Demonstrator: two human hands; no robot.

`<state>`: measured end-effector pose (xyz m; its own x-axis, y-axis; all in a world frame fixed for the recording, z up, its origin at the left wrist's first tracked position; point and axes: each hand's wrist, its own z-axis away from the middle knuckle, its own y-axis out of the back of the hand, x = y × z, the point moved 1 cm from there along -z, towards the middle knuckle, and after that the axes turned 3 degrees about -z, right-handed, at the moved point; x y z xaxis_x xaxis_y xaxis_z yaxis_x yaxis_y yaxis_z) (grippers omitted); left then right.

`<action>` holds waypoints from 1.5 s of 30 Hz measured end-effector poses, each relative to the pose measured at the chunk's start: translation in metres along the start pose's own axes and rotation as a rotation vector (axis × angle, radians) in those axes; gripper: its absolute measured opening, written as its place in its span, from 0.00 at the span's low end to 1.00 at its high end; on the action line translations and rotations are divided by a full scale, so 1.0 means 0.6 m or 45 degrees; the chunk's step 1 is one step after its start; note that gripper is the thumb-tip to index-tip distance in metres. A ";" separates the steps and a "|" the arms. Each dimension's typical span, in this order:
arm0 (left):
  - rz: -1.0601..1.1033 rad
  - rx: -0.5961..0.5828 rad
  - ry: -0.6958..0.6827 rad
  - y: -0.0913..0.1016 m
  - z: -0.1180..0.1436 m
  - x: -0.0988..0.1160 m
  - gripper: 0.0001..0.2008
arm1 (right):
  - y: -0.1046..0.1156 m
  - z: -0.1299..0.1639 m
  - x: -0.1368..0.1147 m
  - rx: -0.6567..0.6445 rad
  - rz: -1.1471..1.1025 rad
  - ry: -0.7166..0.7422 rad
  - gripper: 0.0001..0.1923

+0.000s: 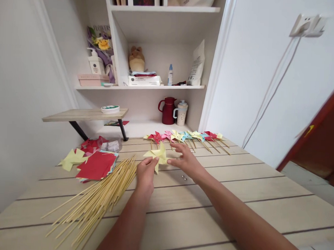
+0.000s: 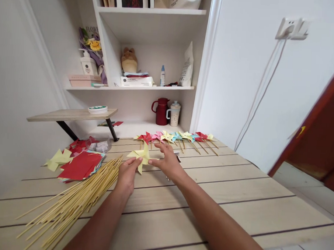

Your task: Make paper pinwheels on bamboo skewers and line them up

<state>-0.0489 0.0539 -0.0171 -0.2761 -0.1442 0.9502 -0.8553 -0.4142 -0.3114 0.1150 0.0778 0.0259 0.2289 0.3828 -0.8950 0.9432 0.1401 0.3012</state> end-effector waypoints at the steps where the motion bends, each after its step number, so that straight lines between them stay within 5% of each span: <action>1: -0.027 -0.017 -0.024 -0.001 0.002 0.002 0.12 | -0.003 -0.001 0.001 -0.001 -0.010 -0.005 0.33; 7: -0.164 -0.131 -0.141 -0.015 0.016 0.011 0.09 | -0.004 0.002 0.004 -0.128 -0.144 -0.004 0.18; 15: -0.273 -0.179 -0.208 -0.027 0.031 0.017 0.07 | 0.000 0.004 -0.002 -0.121 -0.321 -0.197 0.15; 32: -0.199 -0.186 -0.111 -0.033 0.040 0.016 0.09 | 0.006 0.001 0.013 0.001 -0.063 -0.123 0.10; 36: -0.104 -0.121 -0.040 -0.026 0.031 0.014 0.11 | 0.029 0.005 0.028 -0.017 0.013 0.006 0.10; 45: 0.018 -0.005 0.072 -0.025 0.025 0.008 0.14 | 0.100 0.064 0.087 -0.176 0.208 -0.216 0.09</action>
<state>-0.0308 0.0459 -0.0079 -0.3121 -0.0991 0.9449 -0.8527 -0.4093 -0.3246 0.1928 0.0710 -0.0154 0.4237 0.2537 -0.8696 0.8513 0.2165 0.4779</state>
